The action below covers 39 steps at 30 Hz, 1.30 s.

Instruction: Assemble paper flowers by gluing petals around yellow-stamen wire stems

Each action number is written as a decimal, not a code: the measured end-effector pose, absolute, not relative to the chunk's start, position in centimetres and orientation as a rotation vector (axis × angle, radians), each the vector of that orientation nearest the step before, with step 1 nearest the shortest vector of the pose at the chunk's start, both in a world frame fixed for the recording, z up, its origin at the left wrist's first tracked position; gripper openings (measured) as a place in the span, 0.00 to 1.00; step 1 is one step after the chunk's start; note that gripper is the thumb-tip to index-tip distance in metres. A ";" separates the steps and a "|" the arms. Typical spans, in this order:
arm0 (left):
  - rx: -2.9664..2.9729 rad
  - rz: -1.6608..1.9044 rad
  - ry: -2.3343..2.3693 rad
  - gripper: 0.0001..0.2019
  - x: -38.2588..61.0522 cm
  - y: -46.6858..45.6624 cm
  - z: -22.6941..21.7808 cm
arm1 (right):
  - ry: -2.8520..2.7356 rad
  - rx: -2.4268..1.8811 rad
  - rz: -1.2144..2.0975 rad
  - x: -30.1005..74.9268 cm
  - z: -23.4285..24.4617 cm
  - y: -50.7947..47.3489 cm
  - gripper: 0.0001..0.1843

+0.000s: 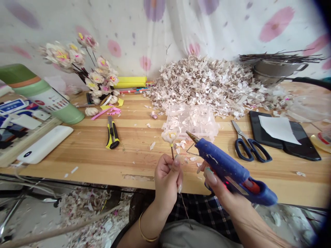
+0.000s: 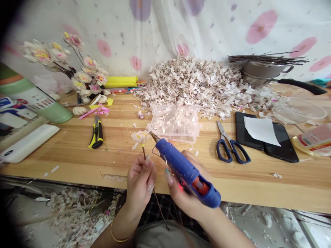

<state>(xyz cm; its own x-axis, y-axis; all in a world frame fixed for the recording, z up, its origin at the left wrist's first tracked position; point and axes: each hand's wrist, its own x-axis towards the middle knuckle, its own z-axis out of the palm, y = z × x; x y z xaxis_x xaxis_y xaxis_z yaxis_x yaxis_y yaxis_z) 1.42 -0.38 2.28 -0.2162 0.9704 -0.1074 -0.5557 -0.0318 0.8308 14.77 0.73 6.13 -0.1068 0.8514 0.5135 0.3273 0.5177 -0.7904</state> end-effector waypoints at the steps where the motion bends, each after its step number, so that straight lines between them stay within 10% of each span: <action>1: 0.610 1.597 0.964 0.22 1.2 -0.5 2.5 | -1.642 -1.019 0.655 14.6 6.1 1.0 0.08; 14: 0.558 2.036 1.052 0.18 -4.2 -2.0 5.2 | -1.711 -1.016 1.287 8.9 9.5 8.7 0.16; 34: 0.764 2.036 1.095 0.18 -3.6 -3.9 5.7 | -2.395 -1.148 0.792 0.7 7.0 12.1 0.33; 39: 0.752 1.957 1.082 0.18 -2.7 -3.3 4.8 | -2.175 -1.141 0.807 9.6 9.5 12.7 0.13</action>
